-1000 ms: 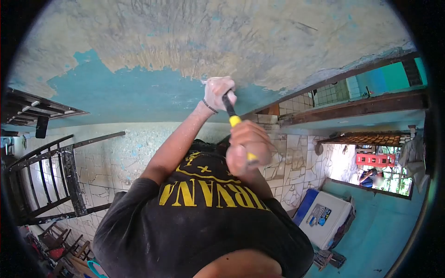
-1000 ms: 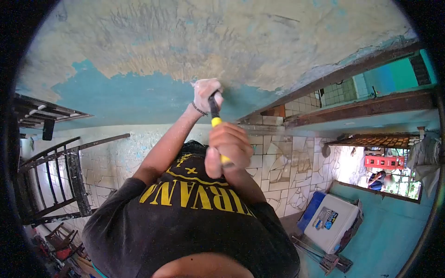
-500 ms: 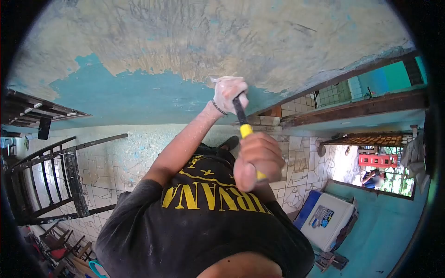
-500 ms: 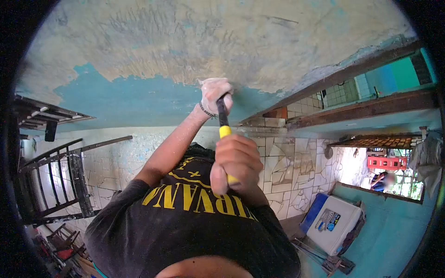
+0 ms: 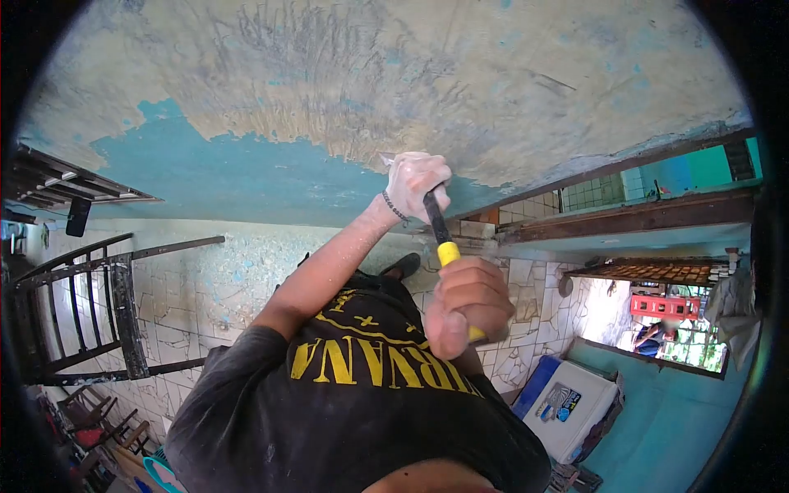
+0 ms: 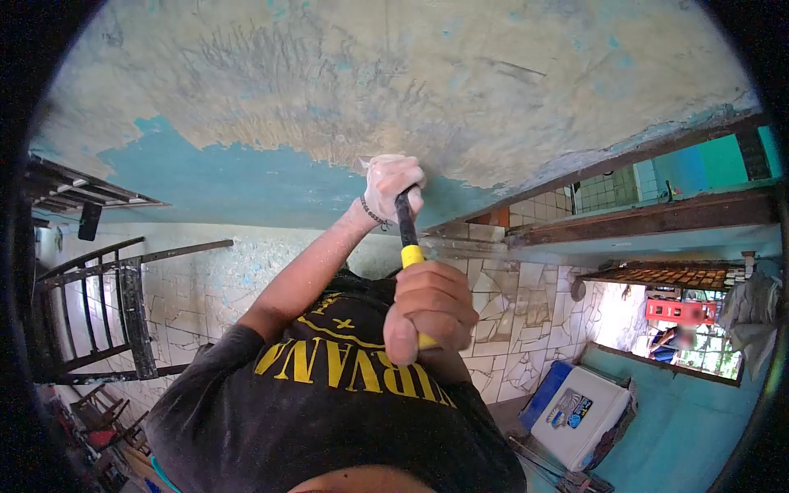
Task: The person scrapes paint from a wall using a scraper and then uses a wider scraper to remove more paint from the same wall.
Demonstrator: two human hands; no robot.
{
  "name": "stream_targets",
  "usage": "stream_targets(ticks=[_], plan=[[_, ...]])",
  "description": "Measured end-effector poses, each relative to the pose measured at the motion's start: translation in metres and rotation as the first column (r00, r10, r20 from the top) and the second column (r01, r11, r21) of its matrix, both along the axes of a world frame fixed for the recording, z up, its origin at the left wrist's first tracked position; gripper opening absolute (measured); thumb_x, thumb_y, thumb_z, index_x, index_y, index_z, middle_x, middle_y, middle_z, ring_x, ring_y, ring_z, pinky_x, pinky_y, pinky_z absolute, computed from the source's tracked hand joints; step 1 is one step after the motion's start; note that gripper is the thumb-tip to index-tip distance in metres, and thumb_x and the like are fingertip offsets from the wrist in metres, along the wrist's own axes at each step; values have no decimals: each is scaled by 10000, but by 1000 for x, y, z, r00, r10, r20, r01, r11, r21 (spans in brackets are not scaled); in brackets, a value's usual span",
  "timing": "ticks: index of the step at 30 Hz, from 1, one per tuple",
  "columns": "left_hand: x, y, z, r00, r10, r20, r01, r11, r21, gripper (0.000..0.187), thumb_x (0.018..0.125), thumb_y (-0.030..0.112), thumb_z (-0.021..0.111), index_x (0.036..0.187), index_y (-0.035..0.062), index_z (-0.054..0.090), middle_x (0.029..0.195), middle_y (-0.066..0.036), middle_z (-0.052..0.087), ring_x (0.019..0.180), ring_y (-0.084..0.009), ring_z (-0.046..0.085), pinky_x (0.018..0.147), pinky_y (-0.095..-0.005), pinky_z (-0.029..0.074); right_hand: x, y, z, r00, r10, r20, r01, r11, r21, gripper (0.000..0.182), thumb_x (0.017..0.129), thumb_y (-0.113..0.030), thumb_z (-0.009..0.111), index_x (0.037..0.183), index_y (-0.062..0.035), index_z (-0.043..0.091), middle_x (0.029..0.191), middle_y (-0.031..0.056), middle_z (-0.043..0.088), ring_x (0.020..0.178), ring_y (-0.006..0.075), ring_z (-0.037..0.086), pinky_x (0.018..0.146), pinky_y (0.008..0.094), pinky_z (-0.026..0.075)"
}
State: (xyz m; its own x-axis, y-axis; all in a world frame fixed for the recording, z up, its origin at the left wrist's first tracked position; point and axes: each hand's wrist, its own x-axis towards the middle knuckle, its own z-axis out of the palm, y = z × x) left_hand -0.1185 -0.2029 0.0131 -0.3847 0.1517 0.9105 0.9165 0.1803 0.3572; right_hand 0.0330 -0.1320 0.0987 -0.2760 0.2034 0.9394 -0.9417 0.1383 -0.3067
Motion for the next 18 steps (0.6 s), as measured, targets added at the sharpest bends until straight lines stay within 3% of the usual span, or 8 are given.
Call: stream_targets(ticks=[1,2,4,6,7,10,12,18], plan=[[-2,0,-17,1000,20,21,-20,1000,-4,174,642,164,629,745,108,500,647,-78,463,513,-314,508,492,-443,423,-2,-5,-4,1000,-8,-18,7,1000,-31,225,854,-196,613,730,-32,520,575,85,558,456,218,537,474,362,490],[-3,-1,-36,998,39,39,-39,999,-8,174,650,177,630,738,109,495,649,-78,464,514,-315,509,495,-443,423,-1,-9,-2,986,-29,163,18,998,66,233,835,-180,629,692,-28,524,555,80,548,449,220,535,470,359,474],[-7,-6,-92,988,7,157,-4,1000,-17,176,664,187,631,723,110,483,634,-83,450,524,-321,518,502,-447,429,-15,-8,-31,976,42,213,-90,971,222,150,830,-15,651,789,-9,507,635,81,590,508,223,588,524,397,527],[-6,-8,-107,985,-9,173,8,1000,7,168,646,164,635,712,109,491,628,-80,445,520,-316,510,501,-444,425,-12,-6,-33,973,38,228,-93,967,235,154,819,-13,653,786,-9,503,638,83,594,505,224,586,529,392,537],[-8,-7,-89,991,-7,135,6,1000,8,152,659,147,632,714,103,497,627,-83,448,519,-319,506,499,-440,412,-16,-4,-33,973,44,228,-102,964,245,156,814,-12,654,784,-8,501,640,84,596,503,225,586,532,389,542],[0,-3,-30,999,-6,53,7,1000,-5,121,668,110,623,718,87,515,626,-86,455,515,-319,497,492,-428,384,-5,0,-8,997,-6,79,8,1000,-19,244,841,-191,665,730,-22,528,561,86,562,447,216,548,456,366,500],[-2,0,6,1000,-6,-26,5,1000,-17,128,634,101,618,722,82,527,626,-81,457,510,-308,491,486,-422,378,2,3,10,999,5,41,-5,1000,11,247,857,-199,663,753,-25,522,561,82,562,447,213,552,464,379,522],[-9,-14,-66,999,32,13,-32,999,-24,111,643,95,619,717,77,539,617,-79,458,499,-304,482,480,-426,380,-10,-7,-21,974,77,213,-125,967,222,177,768,16,653,827,-6,488,664,85,591,537,233,602,551,402,553]])
